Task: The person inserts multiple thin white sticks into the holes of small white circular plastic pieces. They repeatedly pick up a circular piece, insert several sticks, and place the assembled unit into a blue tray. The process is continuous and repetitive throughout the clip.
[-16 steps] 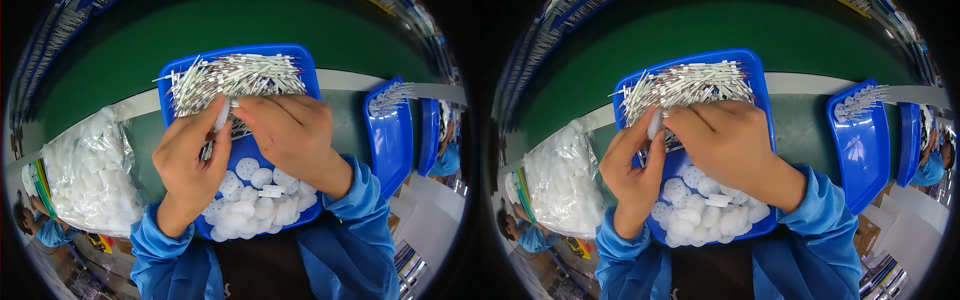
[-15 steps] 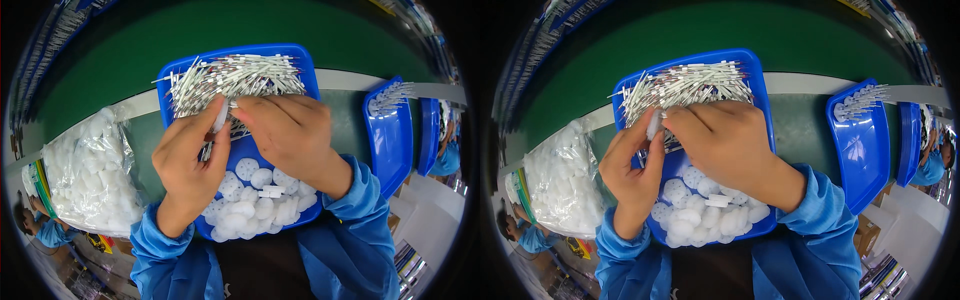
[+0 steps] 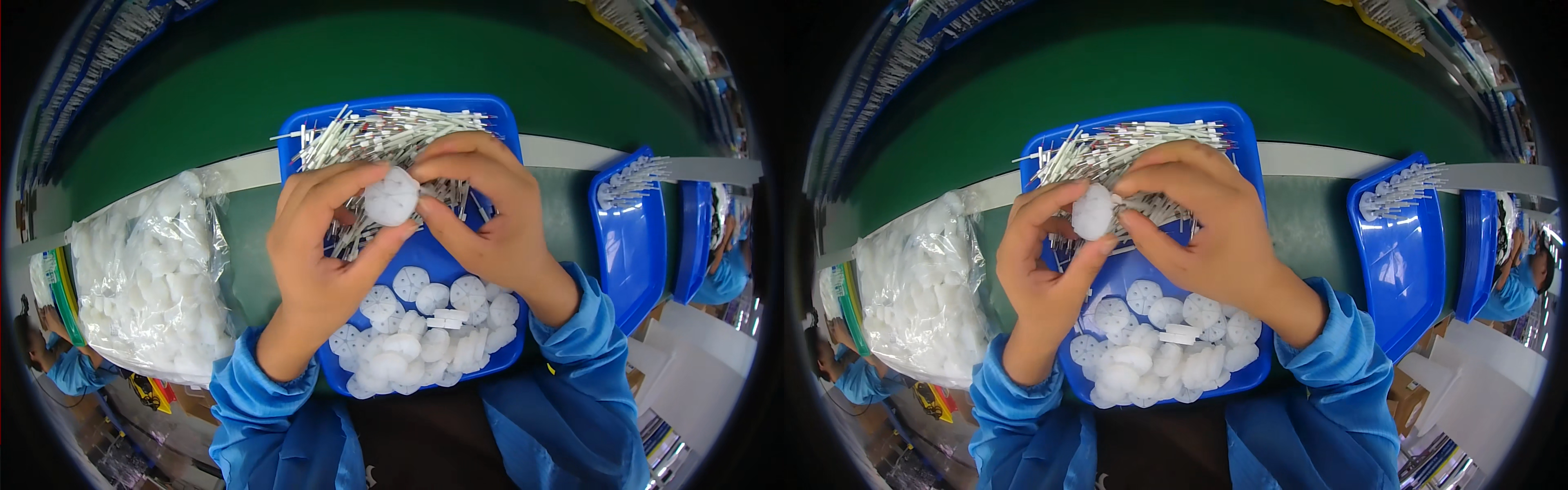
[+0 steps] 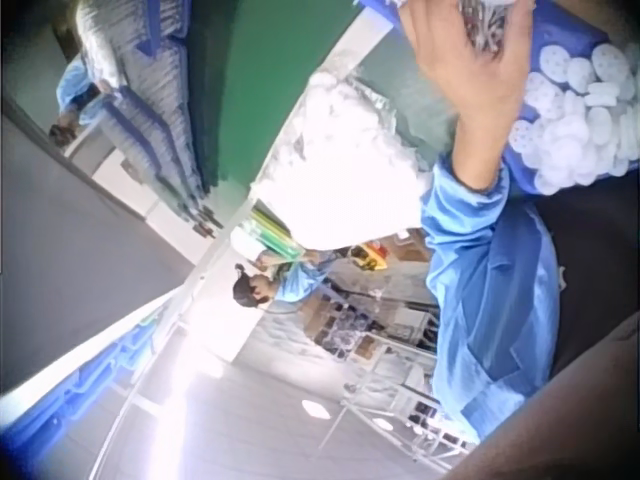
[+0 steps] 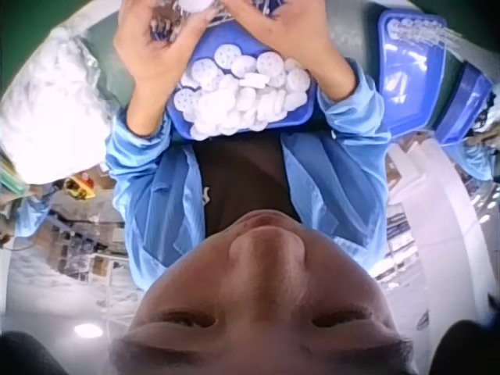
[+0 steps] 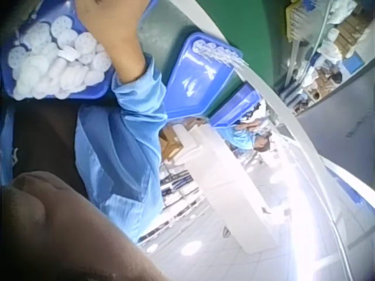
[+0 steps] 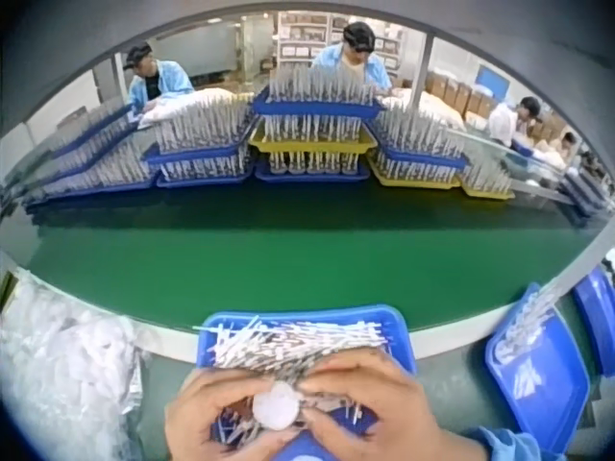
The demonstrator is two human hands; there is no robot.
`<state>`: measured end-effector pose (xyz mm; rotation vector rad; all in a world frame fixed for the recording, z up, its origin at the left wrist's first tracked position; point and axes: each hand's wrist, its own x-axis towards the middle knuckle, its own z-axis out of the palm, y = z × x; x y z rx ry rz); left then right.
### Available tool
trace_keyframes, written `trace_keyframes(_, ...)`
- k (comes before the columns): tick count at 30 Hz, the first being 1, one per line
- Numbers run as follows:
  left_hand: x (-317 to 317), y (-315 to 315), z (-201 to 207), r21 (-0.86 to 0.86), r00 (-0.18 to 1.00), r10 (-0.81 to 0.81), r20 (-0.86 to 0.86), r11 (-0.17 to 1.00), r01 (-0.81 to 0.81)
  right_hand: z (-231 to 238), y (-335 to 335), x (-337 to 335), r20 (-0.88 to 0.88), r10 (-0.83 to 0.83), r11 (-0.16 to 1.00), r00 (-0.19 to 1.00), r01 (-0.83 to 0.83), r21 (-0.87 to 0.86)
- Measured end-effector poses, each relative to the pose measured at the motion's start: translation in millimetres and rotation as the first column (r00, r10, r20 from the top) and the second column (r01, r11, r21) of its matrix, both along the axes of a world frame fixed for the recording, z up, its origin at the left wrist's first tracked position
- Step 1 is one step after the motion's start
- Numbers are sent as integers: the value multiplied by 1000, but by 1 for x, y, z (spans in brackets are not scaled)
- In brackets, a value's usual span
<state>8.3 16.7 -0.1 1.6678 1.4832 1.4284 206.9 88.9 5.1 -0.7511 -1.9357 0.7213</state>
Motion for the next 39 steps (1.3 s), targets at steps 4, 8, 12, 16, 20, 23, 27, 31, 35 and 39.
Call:
trace_keyframes(4,3,3,-2,169,992,8,-128,986,14,0,-4,6,-135,125,940,983,-161,-300)
trace_keyframes(8,3,5,-4,296,967,1,-254,952,77,-2,-7,5,-133,155,917,979,-193,-350)
trace_keyframes(12,4,5,-3,316,964,8,-265,946,79,-2,-11,2,-148,142,919,979,-186,-347)
trace_keyframes(16,2,6,-4,332,963,-15,-269,937,107,-8,-12,7,-249,190,865,950,-282,-414)
trace_keyframes(20,1,4,-1,303,966,-56,-253,944,134,-5,-11,14,-340,249,789,907,-393,-472)
trace_keyframes(23,-2,6,0,310,960,-92,-264,935,175,-7,-9,16,-372,274,756,887,-438,-487)
trace_keyframes(27,1,5,-4,295,980,-115,-161,942,159,-12,-6,18,-450,287,693,846,-508,-511)
trace_keyframes(31,1,3,-1,255,984,-132,-123,953,160,-16,-5,18,-521,268,646,811,-552,-527)
trace_keyframes(35,3,6,-5,294,986,-101,-132,946,136,-11,-7,12,-441,268,747,856,-474,-466)
trace_keyframes(39,3,3,-5,223,971,-164,-173,954,200,-12,-9,16,-383,132,729,914,-351,-588)
